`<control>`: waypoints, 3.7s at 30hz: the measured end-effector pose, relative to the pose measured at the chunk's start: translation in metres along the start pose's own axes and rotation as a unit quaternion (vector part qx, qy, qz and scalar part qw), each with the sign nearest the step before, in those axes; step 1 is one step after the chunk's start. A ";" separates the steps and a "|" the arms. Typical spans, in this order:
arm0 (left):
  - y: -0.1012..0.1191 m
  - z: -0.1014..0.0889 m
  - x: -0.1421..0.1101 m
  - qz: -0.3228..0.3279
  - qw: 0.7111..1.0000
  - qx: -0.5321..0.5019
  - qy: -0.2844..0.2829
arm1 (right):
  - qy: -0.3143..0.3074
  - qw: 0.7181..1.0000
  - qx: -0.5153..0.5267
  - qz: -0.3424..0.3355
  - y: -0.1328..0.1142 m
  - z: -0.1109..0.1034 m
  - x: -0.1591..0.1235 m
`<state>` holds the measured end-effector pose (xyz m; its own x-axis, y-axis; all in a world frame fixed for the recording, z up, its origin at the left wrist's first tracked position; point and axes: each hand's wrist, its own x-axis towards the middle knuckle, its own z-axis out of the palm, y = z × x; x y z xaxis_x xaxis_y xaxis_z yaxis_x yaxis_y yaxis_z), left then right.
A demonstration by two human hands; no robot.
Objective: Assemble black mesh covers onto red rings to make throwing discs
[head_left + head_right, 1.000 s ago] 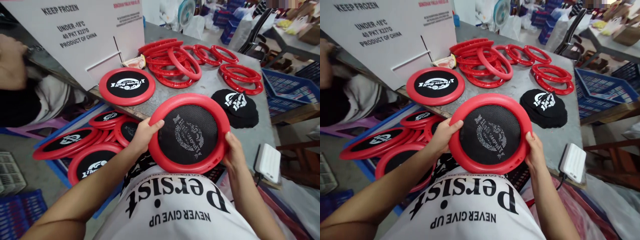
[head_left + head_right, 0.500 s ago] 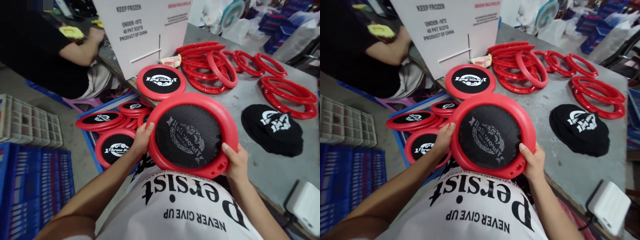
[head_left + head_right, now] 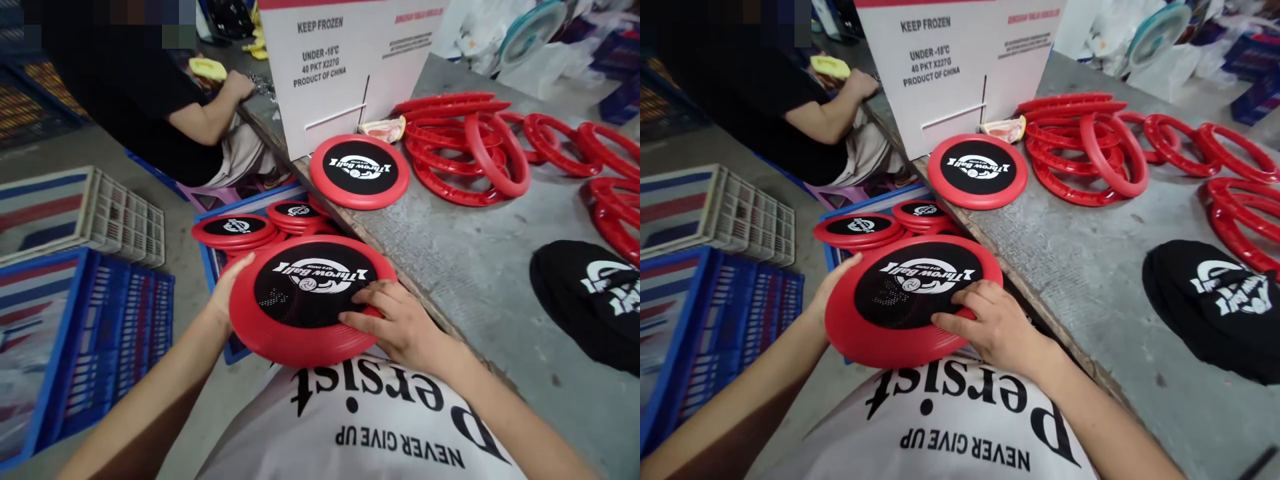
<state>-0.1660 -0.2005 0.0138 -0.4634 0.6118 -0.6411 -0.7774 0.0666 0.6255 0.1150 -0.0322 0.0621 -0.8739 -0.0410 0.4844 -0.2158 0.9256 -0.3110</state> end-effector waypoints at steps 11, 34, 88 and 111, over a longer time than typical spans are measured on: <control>0.013 -0.036 0.041 0.075 0.993 -0.028 0.088 | -0.059 0.988 -0.010 0.143 0.029 0.008 -0.054; 0.033 -0.006 0.195 0.143 0.962 -0.171 0.158 | -0.057 0.969 -0.111 0.213 0.049 0.007 -0.120; -0.108 0.238 0.114 0.336 0.767 0.457 -0.300 | 0.169 0.720 -0.404 0.538 0.317 -0.213 -0.108; -0.110 0.228 0.128 0.399 0.762 0.422 -0.287 | 0.464 0.525 0.341 0.627 0.090 -0.083 -0.157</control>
<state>-0.0431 0.0497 -0.0354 -0.1944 0.9506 0.2421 0.3177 -0.1725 0.9324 0.2684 0.0887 0.0258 0.0045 0.9332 -0.3593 -0.1068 -0.3568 -0.9281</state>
